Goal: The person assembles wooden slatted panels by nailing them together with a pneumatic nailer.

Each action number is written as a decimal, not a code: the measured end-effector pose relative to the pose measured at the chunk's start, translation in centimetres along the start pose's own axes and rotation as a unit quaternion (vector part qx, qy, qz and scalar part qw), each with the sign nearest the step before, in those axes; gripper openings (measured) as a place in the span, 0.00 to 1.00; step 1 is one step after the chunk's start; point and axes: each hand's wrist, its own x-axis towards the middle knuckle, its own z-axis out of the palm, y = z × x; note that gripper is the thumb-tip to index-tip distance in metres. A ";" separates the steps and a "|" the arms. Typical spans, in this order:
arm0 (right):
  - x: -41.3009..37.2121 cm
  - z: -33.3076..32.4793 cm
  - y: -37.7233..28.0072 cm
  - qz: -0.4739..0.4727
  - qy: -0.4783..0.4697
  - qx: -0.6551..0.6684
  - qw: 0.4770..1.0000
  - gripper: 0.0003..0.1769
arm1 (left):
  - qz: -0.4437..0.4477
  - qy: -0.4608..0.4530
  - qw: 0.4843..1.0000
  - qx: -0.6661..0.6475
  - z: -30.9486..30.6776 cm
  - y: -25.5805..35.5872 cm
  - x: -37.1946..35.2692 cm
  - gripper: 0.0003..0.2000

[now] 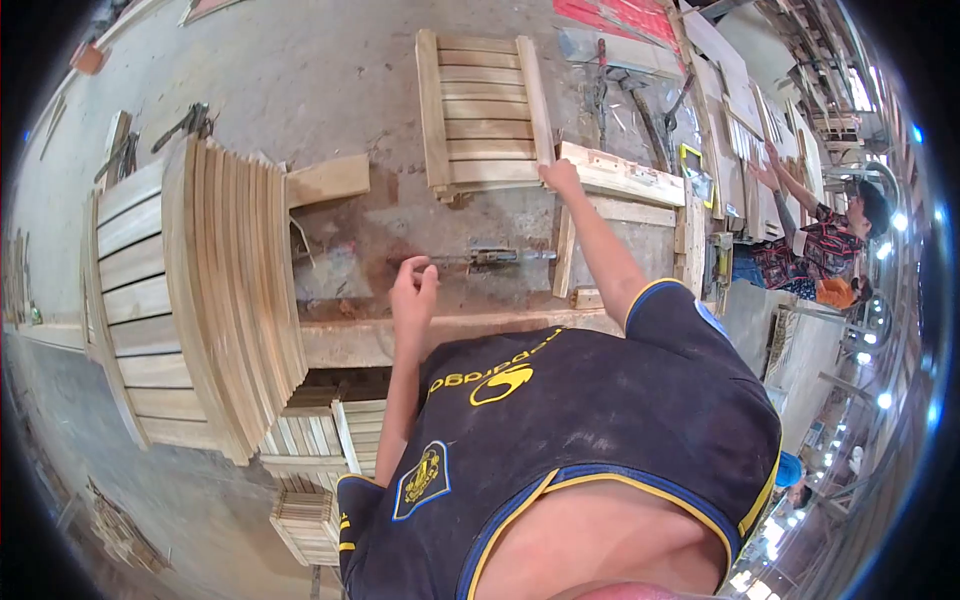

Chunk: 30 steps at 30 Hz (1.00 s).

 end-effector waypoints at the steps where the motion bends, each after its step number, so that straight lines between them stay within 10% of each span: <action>1: 0.0 0.6 0.0 -0.016 0.031 0.010 0.999 0.33 | 0.010 0.027 1.000 -0.009 0.0 0.2 0.7 0.13; 13: -8.3 -2.3 -1.5 -0.058 0.057 0.131 0.988 0.40 | -0.165 -0.134 0.929 -0.304 13.3 3.1 7.1 0.23; 17: -11.8 -3.5 -0.2 -0.063 -0.092 0.288 0.951 0.20 | -0.016 0.002 0.868 -0.497 17.5 0.3 10.8 0.26; 26: -17.1 -11.3 9.2 -0.183 -0.237 0.431 0.851 0.23 | 0.106 0.118 0.913 -0.375 17.5 4.8 6.5 0.17; 30: -20.1 -18.4 19.0 -0.389 -0.014 0.247 0.888 0.27 | 0.182 0.165 0.924 -0.292 17.6 10.4 -2.5 0.24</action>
